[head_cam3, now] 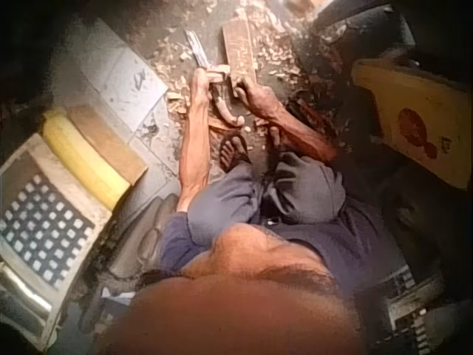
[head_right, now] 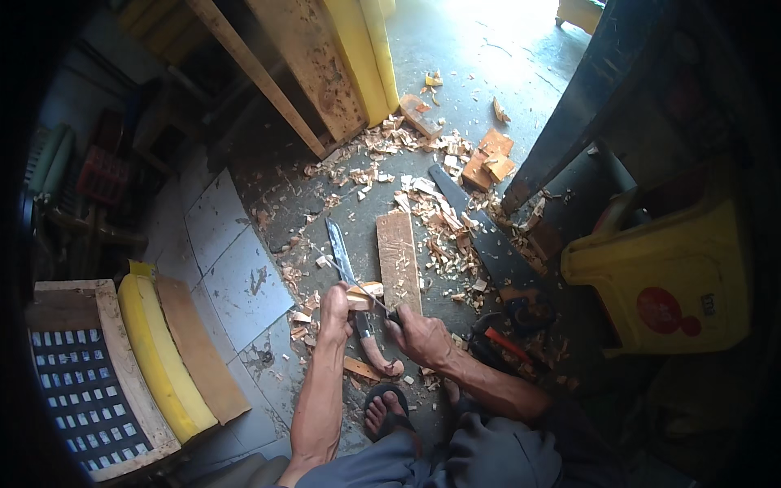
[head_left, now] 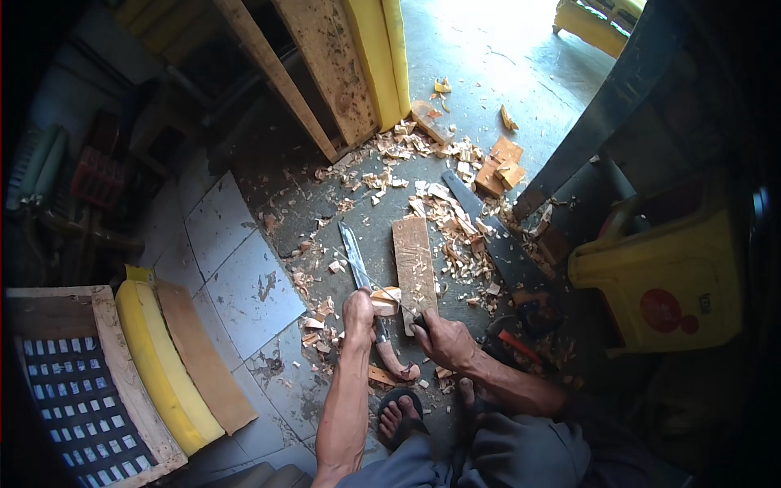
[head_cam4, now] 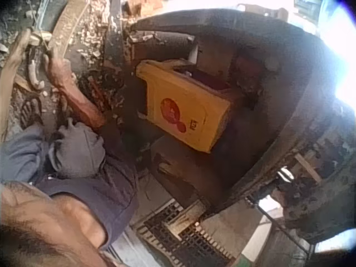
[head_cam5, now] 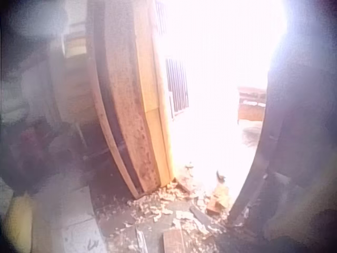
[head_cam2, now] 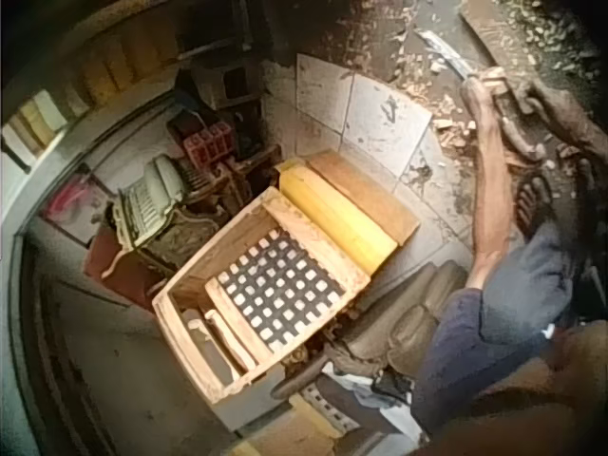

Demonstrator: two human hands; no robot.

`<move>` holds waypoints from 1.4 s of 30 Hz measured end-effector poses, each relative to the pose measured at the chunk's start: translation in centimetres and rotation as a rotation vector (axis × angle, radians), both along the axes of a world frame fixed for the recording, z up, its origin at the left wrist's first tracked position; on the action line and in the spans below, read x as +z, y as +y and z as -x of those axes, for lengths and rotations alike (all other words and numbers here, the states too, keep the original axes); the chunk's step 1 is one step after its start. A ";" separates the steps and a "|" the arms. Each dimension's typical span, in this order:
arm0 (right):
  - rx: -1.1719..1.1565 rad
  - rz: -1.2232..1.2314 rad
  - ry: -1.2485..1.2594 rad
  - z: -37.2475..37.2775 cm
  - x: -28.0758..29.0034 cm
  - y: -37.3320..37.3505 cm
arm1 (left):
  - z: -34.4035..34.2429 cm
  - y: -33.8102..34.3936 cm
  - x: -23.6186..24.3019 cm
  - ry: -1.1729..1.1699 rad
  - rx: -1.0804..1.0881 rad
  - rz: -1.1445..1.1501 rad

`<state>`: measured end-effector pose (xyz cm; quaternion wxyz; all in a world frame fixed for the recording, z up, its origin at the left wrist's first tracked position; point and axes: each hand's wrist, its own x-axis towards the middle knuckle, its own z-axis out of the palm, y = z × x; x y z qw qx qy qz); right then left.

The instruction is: The person carves a piece of wood using a knife while sitting on a stool. They use the knife to shave thin strips from the wood block, which they hold in their hands and stabilize against their legs, creating a pile of shavings on the floor.

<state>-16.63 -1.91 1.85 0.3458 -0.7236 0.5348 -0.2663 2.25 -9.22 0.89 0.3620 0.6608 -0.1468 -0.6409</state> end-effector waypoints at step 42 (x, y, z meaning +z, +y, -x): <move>-0.200 -0.010 -0.298 0.5 -0.1 0.2 | 5.8 2.7 -0.5 -0.760 -0.144 0.281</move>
